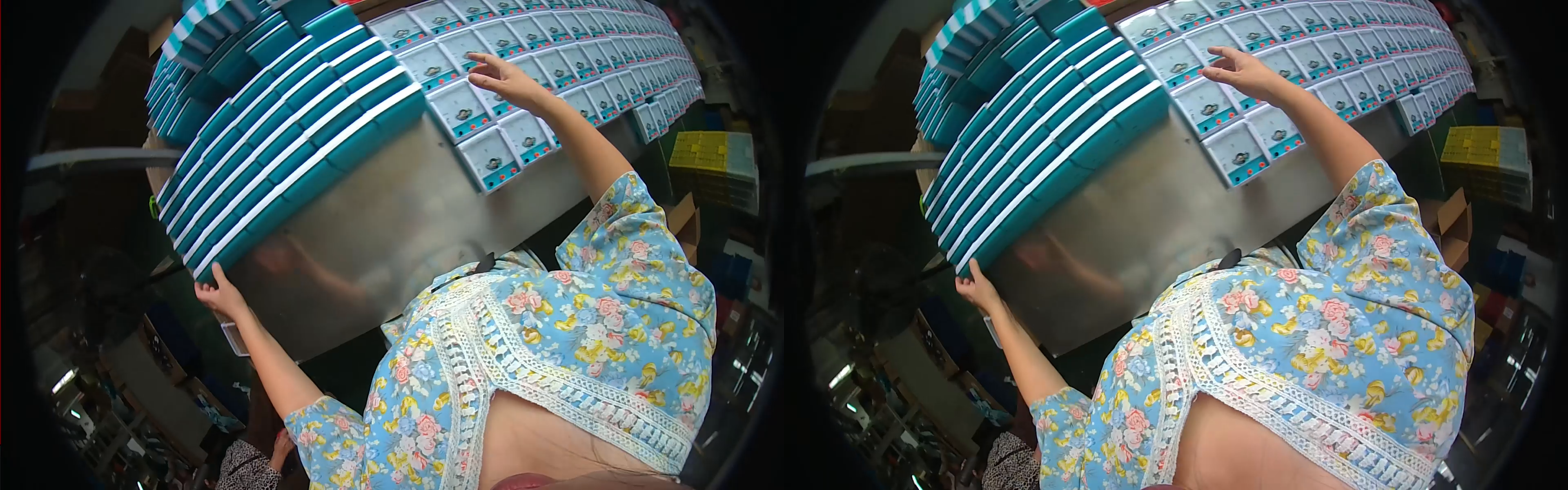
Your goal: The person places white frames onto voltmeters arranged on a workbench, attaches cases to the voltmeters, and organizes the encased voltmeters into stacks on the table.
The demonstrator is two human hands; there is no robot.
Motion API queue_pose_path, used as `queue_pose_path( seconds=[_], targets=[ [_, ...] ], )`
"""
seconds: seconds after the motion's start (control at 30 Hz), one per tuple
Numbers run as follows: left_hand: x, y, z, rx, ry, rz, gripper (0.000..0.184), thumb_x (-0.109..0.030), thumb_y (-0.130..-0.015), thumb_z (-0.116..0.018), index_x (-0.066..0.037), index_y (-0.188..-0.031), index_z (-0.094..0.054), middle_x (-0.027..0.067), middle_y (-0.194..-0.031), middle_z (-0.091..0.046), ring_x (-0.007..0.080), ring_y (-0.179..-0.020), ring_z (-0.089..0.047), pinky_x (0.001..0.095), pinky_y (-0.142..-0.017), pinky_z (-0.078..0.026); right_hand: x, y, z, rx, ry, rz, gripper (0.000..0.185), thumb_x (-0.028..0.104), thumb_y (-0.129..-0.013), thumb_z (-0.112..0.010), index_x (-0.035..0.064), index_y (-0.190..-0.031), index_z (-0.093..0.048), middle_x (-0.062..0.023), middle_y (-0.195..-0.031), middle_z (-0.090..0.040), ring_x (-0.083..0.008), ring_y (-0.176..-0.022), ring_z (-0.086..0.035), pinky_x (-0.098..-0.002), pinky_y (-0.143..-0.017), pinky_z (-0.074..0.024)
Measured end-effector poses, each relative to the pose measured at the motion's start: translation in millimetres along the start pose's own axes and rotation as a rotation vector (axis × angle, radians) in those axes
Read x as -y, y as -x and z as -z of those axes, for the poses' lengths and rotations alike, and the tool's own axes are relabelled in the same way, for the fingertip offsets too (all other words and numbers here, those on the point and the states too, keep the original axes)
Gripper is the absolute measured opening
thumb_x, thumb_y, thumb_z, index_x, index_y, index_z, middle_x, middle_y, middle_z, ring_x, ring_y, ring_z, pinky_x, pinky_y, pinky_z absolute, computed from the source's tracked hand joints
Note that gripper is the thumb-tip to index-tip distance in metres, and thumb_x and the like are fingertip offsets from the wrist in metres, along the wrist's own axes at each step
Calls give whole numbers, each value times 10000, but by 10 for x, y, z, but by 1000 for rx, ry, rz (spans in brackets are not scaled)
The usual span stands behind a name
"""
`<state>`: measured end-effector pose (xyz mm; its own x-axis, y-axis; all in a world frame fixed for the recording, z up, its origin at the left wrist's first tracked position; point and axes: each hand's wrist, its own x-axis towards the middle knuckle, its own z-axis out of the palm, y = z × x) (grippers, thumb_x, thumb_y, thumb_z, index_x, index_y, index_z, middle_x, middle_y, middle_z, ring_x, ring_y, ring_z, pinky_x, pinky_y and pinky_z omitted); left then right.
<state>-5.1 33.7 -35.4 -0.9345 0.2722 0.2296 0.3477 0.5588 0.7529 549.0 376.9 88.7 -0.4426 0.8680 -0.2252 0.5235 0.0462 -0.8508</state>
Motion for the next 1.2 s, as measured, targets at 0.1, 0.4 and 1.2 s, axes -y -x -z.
queue_pose_path(
  seconds=[0.1, 0.4, 1.2],
  targets=[
    [-691, 1236, -176, 317, 272, 137, 540, -236, -867, -701, 23, -1267, -448, 124, -1064, -569, 187, -954, -571, 295, -851, -470, -788, 405, 1219, -273, 197, 2, 643, 396, -875, -654, 9, -1351, -462, -190, -1229, -597, -268, -1151, -572, -368, -974, -445],
    [-2506, 4159, -1539, 1019, 107, -42, 858, -372, -780, -760, 86, -1350, -312, 223, -1248, -455, 280, -1102, -510, 381, -931, -431, -2728, 959, 2794, -573, 815, -338, 792, 509, -917, -449, 7, -1479, -205, -185, -1543, -204, -304, -1444, -156, -490, -1153, -144],
    [-1208, 2908, -713, 676, -425, 13, 1246, -620, -550, -814, 75, -1397, -220, 308, -1382, -349, 443, -1303, -329, 492, -1090, -291, -1593, 1480, 906, -23, 361, -235, 1073, 604, -748, -661, -96, -1432, -221, -318, -1398, -383, -418, -1275, -425, -415, -1082, -328]
  ],
)
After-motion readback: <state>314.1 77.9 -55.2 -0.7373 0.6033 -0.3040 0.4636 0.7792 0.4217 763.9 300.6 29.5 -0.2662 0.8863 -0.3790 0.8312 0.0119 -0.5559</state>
